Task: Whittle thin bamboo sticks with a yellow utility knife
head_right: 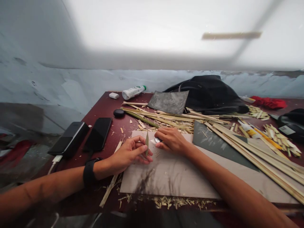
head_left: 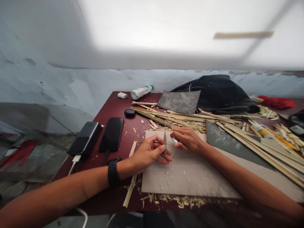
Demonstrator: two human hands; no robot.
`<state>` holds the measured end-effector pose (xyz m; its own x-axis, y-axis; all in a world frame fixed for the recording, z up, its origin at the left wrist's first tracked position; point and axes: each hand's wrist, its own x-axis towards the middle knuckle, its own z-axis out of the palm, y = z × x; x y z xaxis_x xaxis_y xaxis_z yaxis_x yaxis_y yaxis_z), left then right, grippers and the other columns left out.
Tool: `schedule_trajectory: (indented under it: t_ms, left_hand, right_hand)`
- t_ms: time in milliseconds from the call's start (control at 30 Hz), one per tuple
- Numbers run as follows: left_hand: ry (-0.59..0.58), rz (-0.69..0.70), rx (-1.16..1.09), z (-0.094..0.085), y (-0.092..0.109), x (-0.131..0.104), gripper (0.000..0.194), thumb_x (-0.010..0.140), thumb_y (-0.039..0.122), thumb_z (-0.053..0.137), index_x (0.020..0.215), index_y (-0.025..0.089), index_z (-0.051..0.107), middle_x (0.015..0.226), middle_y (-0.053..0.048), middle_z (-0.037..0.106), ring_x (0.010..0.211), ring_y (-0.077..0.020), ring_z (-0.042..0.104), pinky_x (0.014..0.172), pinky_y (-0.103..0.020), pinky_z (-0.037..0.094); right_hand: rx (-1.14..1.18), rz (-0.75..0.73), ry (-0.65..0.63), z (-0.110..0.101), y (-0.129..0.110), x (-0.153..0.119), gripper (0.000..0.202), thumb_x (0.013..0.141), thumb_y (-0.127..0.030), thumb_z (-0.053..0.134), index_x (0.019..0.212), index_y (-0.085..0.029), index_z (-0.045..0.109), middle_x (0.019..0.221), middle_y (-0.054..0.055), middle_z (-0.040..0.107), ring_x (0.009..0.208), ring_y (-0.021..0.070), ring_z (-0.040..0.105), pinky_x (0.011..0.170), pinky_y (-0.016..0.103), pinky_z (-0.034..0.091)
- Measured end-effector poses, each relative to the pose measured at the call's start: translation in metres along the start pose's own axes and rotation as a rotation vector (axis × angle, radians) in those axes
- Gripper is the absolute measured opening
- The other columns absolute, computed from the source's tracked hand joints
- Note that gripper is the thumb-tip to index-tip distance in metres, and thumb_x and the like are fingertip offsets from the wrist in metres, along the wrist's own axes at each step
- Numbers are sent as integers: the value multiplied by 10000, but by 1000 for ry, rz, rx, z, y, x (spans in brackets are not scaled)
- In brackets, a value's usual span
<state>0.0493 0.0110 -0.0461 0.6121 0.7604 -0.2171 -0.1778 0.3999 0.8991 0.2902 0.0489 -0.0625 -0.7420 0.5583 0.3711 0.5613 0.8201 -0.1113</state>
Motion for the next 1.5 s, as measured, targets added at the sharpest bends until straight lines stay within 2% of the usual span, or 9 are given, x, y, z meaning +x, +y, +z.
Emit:
schedule_trajectory:
  t_ms: [267,500,567,667,733,967,1200,1367,1500]
  left_hand:
    - [-32,7,-2,-1,-4,2,341,809,429,732,887,182,511,768,-26,716,647,-153,712,657,-310,597]
    - [-63,-1,-7,-3,-3,3,316,830,423,713,873,170,528,769,-20,693,638,-131,699,683,-297,588]
    - [-71,-3,-13,-3,-5,2,311,832,418,712,867,177,519,770,-16,692,651,-133,704,698,-300,587]
    - [-108,-27,-14,-2,-10,0,323,820,422,724,847,177,514,761,-37,706,668,-166,725,691,-316,588]
    - [-94,-32,-19,-1,-12,-1,324,822,426,719,859,179,514,773,-40,714,678,-173,732,697,-324,590]
    - [-18,-46,-21,-2,-13,1,339,812,426,729,889,183,506,818,-59,740,690,-176,739,743,-378,598]
    - [7,-24,6,1,-10,0,386,765,445,762,882,193,494,839,-33,706,702,-192,756,699,-331,595]
    - [30,-37,45,1,-10,0,341,772,383,769,869,201,497,749,7,665,730,-213,770,677,-286,586]
    - [20,-74,24,1,-12,2,347,769,373,769,858,216,473,700,28,646,741,-248,779,621,-268,582]
  right_hand:
    - [0,-2,56,6,-15,12,555,994,-637,252,766,-195,499,726,25,476,654,159,395,637,308,280]
    - [-92,-20,97,11,-7,9,517,981,-634,329,744,-203,488,720,24,490,659,163,402,636,320,261]
    - [-124,63,122,8,2,7,483,979,-614,374,742,-208,483,715,20,503,658,161,419,637,315,270]
    - [-173,335,283,-2,19,2,407,1006,-511,395,733,-214,441,678,6,475,615,151,410,609,305,260]
    - [-206,440,352,-10,26,-2,375,1015,-459,395,731,-216,422,669,5,453,602,153,401,596,308,248]
    - [-111,365,256,-10,18,0,362,1008,-485,386,778,-214,457,723,24,505,624,159,430,618,300,292]
    - [-123,357,113,-5,25,0,296,974,-473,493,879,-196,538,795,38,572,704,174,520,657,294,354]
    - [-134,311,20,-2,27,-5,180,958,-356,542,1024,-195,588,908,62,619,796,185,564,701,292,396]
    - [-102,243,-5,-4,26,-11,127,927,-252,561,1040,-202,593,923,64,620,822,186,561,720,291,408]
